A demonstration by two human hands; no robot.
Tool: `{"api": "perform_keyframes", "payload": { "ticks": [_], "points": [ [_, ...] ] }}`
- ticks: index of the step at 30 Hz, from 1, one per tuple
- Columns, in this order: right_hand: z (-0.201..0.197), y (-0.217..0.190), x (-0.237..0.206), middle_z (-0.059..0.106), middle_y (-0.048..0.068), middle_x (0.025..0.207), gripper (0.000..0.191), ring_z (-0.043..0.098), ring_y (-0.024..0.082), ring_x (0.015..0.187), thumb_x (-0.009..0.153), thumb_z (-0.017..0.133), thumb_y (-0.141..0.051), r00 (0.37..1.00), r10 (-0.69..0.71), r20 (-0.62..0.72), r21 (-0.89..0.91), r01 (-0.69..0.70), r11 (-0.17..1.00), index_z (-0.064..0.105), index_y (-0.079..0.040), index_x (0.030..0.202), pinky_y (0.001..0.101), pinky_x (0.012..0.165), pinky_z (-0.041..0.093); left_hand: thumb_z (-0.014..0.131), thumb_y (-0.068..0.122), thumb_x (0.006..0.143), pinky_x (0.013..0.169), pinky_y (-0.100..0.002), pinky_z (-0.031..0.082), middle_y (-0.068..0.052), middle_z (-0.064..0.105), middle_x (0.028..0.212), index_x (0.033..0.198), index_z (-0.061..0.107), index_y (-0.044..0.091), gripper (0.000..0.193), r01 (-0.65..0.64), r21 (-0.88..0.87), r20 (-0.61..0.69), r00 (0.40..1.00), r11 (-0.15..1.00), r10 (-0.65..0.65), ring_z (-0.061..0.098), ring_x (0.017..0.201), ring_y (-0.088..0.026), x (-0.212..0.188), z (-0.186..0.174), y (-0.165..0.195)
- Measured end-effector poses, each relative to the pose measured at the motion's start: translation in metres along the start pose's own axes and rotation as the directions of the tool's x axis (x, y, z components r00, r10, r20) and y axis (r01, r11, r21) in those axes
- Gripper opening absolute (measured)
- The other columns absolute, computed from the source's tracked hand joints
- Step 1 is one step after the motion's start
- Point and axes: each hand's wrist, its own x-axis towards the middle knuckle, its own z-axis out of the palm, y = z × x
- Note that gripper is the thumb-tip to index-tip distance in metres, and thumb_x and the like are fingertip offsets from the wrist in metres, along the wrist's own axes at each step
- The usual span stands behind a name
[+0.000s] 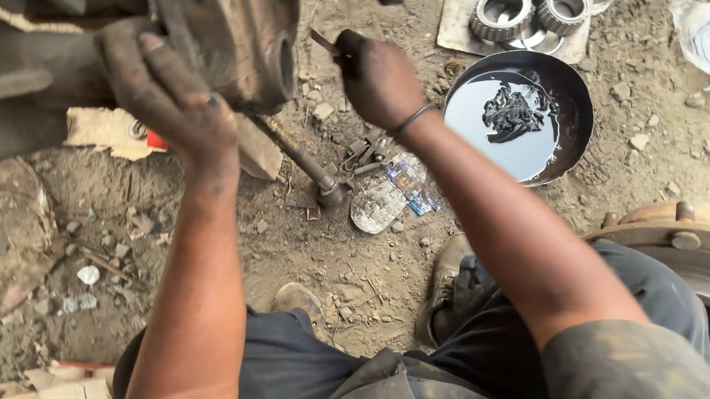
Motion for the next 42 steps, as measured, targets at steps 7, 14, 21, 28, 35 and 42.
{"api": "perform_keyframes", "payload": {
  "ticks": [7,14,21,28,35,42],
  "points": [
    [0.083,-0.02,-0.025,0.068,0.018,0.071,0.01,0.067,0.038,0.062,0.09,0.056,-0.006,0.965,-0.014,-0.262,0.1,0.041,0.994,0.061,-0.004,0.098,0.0512,0.055,0.051,0.04,0.013,0.113,0.068,-0.032,0.044,-0.005,0.052,0.089,0.099,0.05,0.004,0.02,-0.1,0.052,0.084,0.992,0.994,0.095,0.048,0.074,-0.014,0.007,-0.008,0.009],
    [0.091,0.013,0.016,0.069,0.014,0.078,0.021,0.068,0.031,0.068,0.093,0.056,-0.006,0.941,0.009,-0.339,0.108,0.03,0.994,0.062,-0.008,0.113,0.0438,0.059,0.055,0.04,0.026,0.112,0.063,-0.034,0.041,-0.009,0.052,0.086,0.105,0.056,0.0,0.032,0.048,0.114,0.0,0.999,0.992,-0.048,0.046,0.073,-0.016,-0.002,-0.007,-0.009],
    [0.092,-0.021,-0.018,0.07,0.015,0.082,0.037,0.066,0.028,0.06,0.097,0.052,-0.005,0.973,0.052,-0.225,0.228,0.0,0.974,0.057,0.001,0.133,0.0414,0.048,0.051,0.036,0.033,0.118,0.124,-0.044,0.048,-0.029,0.052,0.146,0.149,0.041,-0.006,0.051,-0.076,0.355,-0.012,0.996,0.932,0.085,0.056,0.136,-0.032,-0.018,-0.022,-0.048],
    [0.08,-0.003,0.008,0.072,0.016,0.093,0.038,0.072,0.028,0.075,0.096,0.052,-0.001,0.953,0.006,-0.302,0.211,0.06,0.976,0.059,-0.005,0.133,0.0393,0.065,0.059,0.024,0.046,0.11,0.131,-0.039,0.037,-0.014,0.041,0.159,0.158,0.03,0.006,0.062,-0.248,0.356,0.054,0.968,0.901,0.244,0.046,0.145,-0.025,-0.025,-0.033,-0.071],
    [0.095,-0.022,-0.031,0.073,0.017,0.089,0.035,0.071,0.028,0.07,0.097,0.05,-0.001,0.979,0.075,-0.19,0.337,-0.007,0.941,0.059,-0.001,0.13,0.0411,0.06,0.058,0.013,0.056,0.104,0.131,-0.04,0.037,-0.01,0.031,0.161,0.157,0.028,0.012,0.07,-0.386,0.464,0.137,0.921,0.798,0.366,0.036,0.148,-0.023,-0.026,-0.034,-0.08],
    [0.087,-0.015,-0.013,0.075,0.014,0.092,0.023,0.073,0.022,0.069,0.1,0.049,-0.003,0.959,0.077,-0.274,0.454,0.058,0.889,0.065,-0.005,0.116,0.0353,0.061,0.06,0.019,0.057,0.106,0.124,-0.037,0.045,-0.011,0.033,0.165,0.16,0.02,0.013,0.069,-0.34,0.232,0.141,0.939,0.911,0.314,0.047,0.149,-0.019,-0.023,-0.034,-0.075]
  ]
}}
